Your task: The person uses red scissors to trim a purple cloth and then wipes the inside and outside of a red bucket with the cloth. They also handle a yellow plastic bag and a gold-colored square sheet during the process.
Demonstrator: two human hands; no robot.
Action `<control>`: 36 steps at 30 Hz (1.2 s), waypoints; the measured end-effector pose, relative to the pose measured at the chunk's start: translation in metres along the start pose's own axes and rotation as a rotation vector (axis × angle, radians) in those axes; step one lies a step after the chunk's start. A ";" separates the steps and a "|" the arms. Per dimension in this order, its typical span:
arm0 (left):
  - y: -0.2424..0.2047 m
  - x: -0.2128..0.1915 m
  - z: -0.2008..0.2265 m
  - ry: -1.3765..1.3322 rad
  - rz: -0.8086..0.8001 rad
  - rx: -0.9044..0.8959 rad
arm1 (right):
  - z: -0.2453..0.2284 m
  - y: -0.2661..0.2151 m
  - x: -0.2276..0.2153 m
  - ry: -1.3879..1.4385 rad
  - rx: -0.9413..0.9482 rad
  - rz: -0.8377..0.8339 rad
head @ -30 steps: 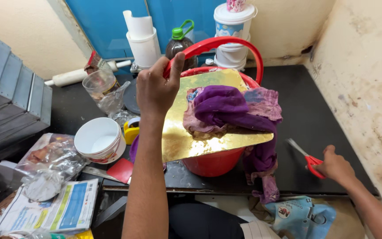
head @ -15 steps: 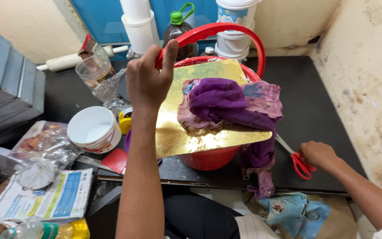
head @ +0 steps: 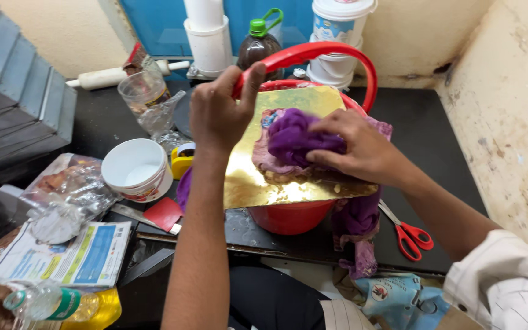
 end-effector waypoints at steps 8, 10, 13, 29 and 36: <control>0.001 0.003 -0.016 -0.265 -0.091 -0.142 | 0.031 0.018 -0.023 1.139 0.466 0.344; 0.002 0.005 -0.020 -0.276 -0.094 -0.156 | 0.011 0.024 -0.034 0.980 0.286 0.479; 0.001 0.007 -0.022 -0.266 -0.111 -0.178 | -0.043 0.036 -0.013 0.263 0.011 0.568; 0.003 0.005 -0.026 -0.261 -0.087 -0.190 | -0.075 0.061 0.022 -0.733 -0.498 0.502; 0.003 0.007 -0.028 -0.219 -0.070 -0.176 | -0.063 0.067 0.009 -0.667 -0.422 0.549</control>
Point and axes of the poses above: each hand's wrist, its own y-axis towards the middle knuckle, its own x-axis out of the palm, z = x × y, the point moved 9 cm from there along y, towards the middle knuckle, and after that the axes turned 6 degrees about x, right-handed, at the moved point
